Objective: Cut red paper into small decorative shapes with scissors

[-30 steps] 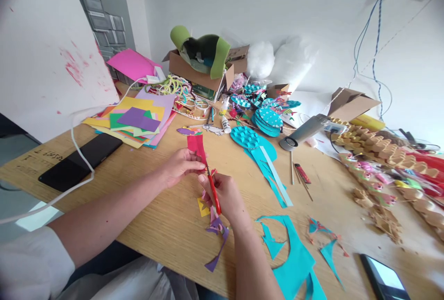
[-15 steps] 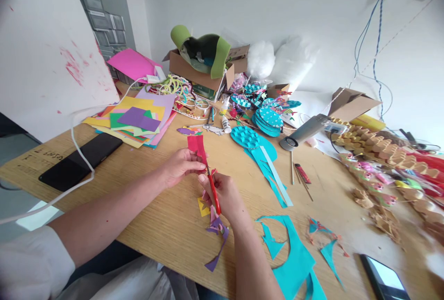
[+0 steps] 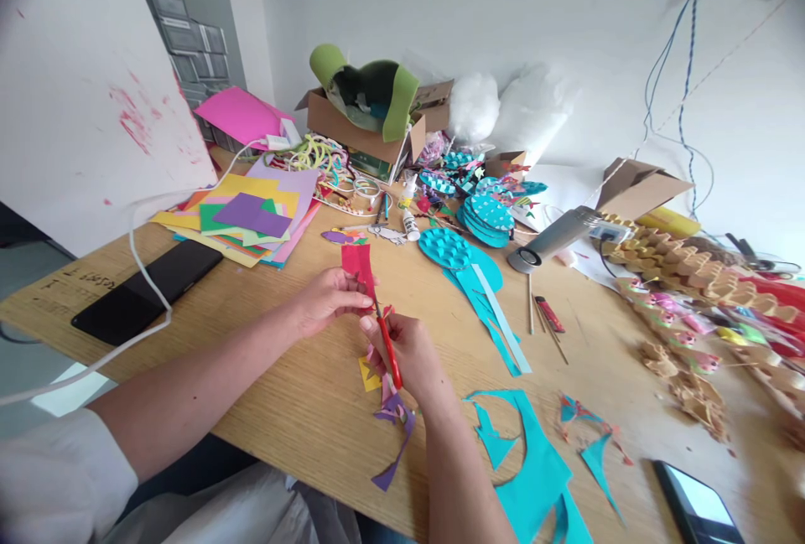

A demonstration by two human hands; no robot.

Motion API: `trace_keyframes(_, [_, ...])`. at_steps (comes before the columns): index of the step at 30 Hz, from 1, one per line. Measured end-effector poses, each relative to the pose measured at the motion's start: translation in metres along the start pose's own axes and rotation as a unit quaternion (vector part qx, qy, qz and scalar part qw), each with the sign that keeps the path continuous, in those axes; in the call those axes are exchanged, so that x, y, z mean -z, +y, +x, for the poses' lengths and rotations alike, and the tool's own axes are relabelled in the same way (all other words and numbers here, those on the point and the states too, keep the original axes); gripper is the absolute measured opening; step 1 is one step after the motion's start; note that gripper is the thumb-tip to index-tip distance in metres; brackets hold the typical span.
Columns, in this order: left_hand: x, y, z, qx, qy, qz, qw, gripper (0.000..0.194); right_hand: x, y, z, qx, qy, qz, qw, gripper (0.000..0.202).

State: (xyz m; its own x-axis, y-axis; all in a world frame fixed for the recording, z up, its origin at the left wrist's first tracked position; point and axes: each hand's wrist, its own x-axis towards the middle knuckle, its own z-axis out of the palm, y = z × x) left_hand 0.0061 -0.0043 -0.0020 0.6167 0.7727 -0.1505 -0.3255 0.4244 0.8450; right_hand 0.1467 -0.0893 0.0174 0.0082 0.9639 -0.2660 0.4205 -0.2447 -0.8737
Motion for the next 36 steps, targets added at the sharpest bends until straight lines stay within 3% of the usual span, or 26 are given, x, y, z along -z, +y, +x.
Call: trace_keyframes(36, [0.0031, -0.0018, 0.0019, -0.02, 0.006, 0.036, 0.999, 0.033, 0.0032, 0.005, 0.0011, 0.003, -0.007, -0.007, 1.0, 0.049])
